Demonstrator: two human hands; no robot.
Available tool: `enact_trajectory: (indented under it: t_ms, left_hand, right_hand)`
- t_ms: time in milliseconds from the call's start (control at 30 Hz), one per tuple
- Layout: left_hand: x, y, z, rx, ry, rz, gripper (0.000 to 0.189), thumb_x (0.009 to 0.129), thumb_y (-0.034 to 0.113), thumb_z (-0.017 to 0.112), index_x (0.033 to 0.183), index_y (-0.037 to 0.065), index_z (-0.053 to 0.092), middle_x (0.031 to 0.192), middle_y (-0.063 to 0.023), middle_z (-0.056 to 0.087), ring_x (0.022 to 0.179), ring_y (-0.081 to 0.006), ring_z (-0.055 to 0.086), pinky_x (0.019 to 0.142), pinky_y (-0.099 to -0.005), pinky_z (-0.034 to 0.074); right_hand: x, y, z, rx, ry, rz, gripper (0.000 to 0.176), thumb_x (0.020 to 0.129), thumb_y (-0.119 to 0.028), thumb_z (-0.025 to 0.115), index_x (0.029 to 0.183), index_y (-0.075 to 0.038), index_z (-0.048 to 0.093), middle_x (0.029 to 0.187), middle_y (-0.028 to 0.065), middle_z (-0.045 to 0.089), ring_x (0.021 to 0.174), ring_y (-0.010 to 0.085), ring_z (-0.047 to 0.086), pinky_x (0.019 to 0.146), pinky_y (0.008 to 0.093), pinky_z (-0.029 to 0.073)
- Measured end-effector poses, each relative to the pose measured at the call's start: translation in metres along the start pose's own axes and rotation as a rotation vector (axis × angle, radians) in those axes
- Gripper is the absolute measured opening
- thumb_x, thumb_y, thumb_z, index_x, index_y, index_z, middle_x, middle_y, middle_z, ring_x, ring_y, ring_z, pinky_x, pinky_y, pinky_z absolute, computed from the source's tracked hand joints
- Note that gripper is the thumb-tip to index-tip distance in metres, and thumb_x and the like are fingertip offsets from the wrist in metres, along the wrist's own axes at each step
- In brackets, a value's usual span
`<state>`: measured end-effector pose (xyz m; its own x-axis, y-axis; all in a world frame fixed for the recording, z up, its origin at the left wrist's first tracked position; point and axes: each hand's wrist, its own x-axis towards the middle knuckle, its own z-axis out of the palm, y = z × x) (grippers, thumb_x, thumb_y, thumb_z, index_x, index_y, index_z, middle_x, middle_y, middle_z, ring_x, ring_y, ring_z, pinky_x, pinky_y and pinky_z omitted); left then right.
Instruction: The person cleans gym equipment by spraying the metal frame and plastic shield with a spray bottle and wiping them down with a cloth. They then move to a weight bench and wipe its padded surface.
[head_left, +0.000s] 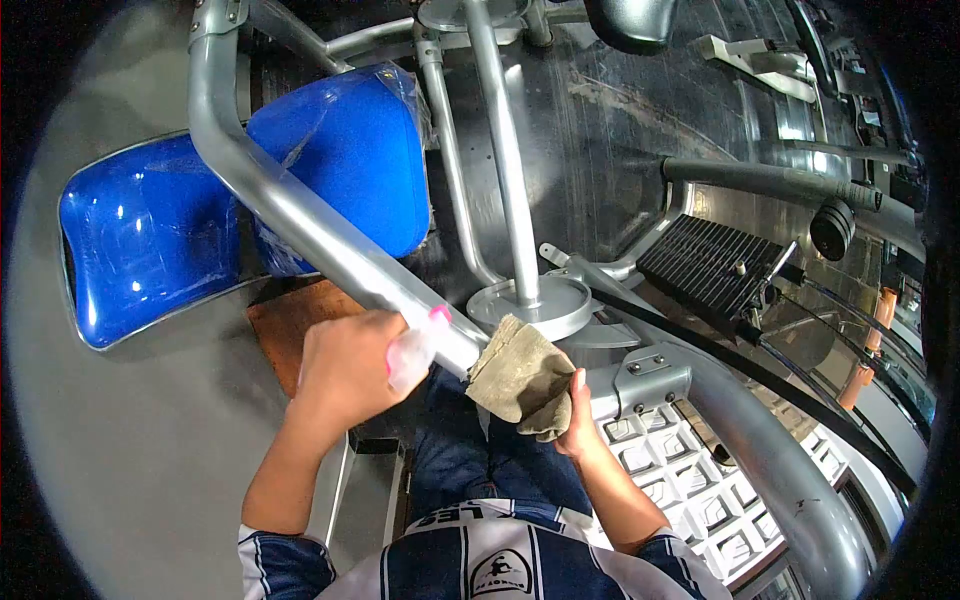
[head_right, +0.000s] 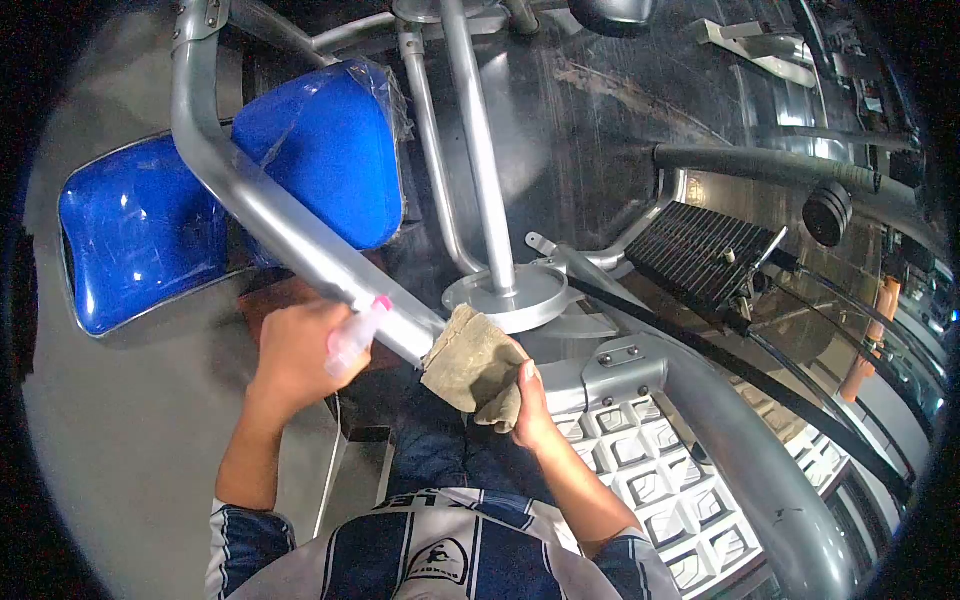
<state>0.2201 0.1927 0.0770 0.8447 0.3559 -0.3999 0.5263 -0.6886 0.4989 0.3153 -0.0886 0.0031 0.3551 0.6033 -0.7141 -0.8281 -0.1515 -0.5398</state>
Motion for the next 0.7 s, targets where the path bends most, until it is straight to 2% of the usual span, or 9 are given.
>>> enact_trajectory:
  t_ms: [67,167,233,300,367,467,533,633,700]
  left_hand:
    - [-0.010,-0.001,0.008,0.020,-0.043,0.035,0.035,0.085,0.038,0.065,0.071,0.007,0.060,0.071,-0.0150,0.065,0.065,-0.0356,0.065,0.059,-0.0465,0.052]
    - [-0.022,0.005,0.013,-0.025,-0.158,0.022,0.038,0.086,0.038,0.064,0.065,0.007,0.058,0.067,-0.0151,0.064,0.060,-0.0362,0.064,0.055,-0.0460,0.051]
    - [-0.035,0.005,0.024,-0.071,-0.108,0.074,0.038,0.085,0.036,0.066,0.060,0.009,0.055,0.061,-0.0134,0.060,0.055,-0.0355,0.062,0.051,-0.0454,0.049]
    - [-0.046,0.008,0.028,-0.182,-0.191,0.092,0.030,0.065,0.029,0.079,0.071,0.010,0.057,0.068,-0.0107,0.058,0.063,-0.0338,0.061,0.057,-0.0444,0.047]
    - [-0.051,0.014,0.025,-0.326,-0.232,0.093,0.028,0.064,0.026,0.079,0.075,0.009,0.059,0.069,-0.0091,0.056,0.063,-0.0321,0.061,0.057,-0.0421,0.047]
    - [-0.046,0.019,0.015,-0.361,-0.148,0.183,0.024,0.065,0.019,0.078,0.079,0.008,0.062,0.071,-0.0086,0.059,0.064,-0.0295,0.063,0.058,-0.0382,0.050]
    - [-0.036,0.011,0.011,-0.584,0.098,0.268,0.023,0.066,0.015,0.078,0.082,0.006,0.063,0.076,-0.0098,0.063,0.067,-0.0270,0.065,0.061,-0.0345,0.053]
    - [-0.014,0.003,-0.008,-0.536,0.357,0.457,0.019,0.081,0.019,0.072,0.086,0.004,0.062,0.079,-0.0104,0.064,0.069,-0.0216,0.064,0.060,-0.0327,0.052]
    - [-0.001,0.005,-0.025,-0.462,0.464,0.459,0.021,0.088,0.024,0.067,0.092,0.004,0.061,0.085,-0.0095,0.064,0.071,-0.0169,0.062,0.063,-0.0306,0.050]
  right_hand:
    - [-0.006,-0.003,0.007,0.048,0.148,0.049,0.084,0.090,-0.071,0.046,0.143,-0.007,0.038,0.132,0.0134,0.053,0.120,0.0281,0.054,0.101,0.0446,0.045]
    - [-0.007,0.005,0.001,0.203,0.219,0.071,0.082,0.090,-0.072,0.046,0.139,-0.006,0.043,0.128,0.0133,0.056,0.117,0.0288,0.055,0.100,0.0454,0.045]
    - [-0.009,0.003,0.000,0.245,0.249,0.099,0.080,0.090,-0.071,0.047,0.136,-0.006,0.046,0.128,0.0141,0.056,0.117,0.0300,0.055,0.101,0.0460,0.044]
    - [-0.006,-0.002,0.001,0.382,0.233,0.102,0.079,0.090,-0.070,0.046,0.137,-0.007,0.044,0.128,0.0139,0.055,0.115,0.0299,0.056,0.098,0.0456,0.047]
    - [-0.005,-0.005,-0.003,0.417,0.249,0.106,0.080,0.088,-0.070,0.050,0.136,-0.007,0.046,0.128,0.0144,0.056,0.117,0.0312,0.055,0.100,0.0458,0.045]
    - [0.003,-0.010,-0.008,0.411,0.329,0.052,0.078,0.086,-0.070,0.052,0.134,-0.008,0.049,0.128,0.0133,0.056,0.115,0.0323,0.054,0.097,0.0484,0.046]
    - [0.010,-0.027,-0.003,0.365,0.388,0.049,0.080,0.085,-0.072,0.051,0.134,-0.008,0.050,0.128,0.0132,0.055,0.116,0.0323,0.053,0.097,0.0486,0.046]
    - [0.038,-0.049,-0.014,0.219,0.487,-0.003,0.091,0.082,-0.078,0.048,0.139,-0.007,0.046,0.135,0.0139,0.050,0.122,0.0333,0.049,0.101,0.0493,0.043]
    - [0.068,-0.057,-0.032,0.182,0.472,-0.151,0.091,0.084,-0.077,0.045,0.142,-0.007,0.042,0.140,0.0162,0.047,0.127,0.0340,0.047,0.106,0.0483,0.038]
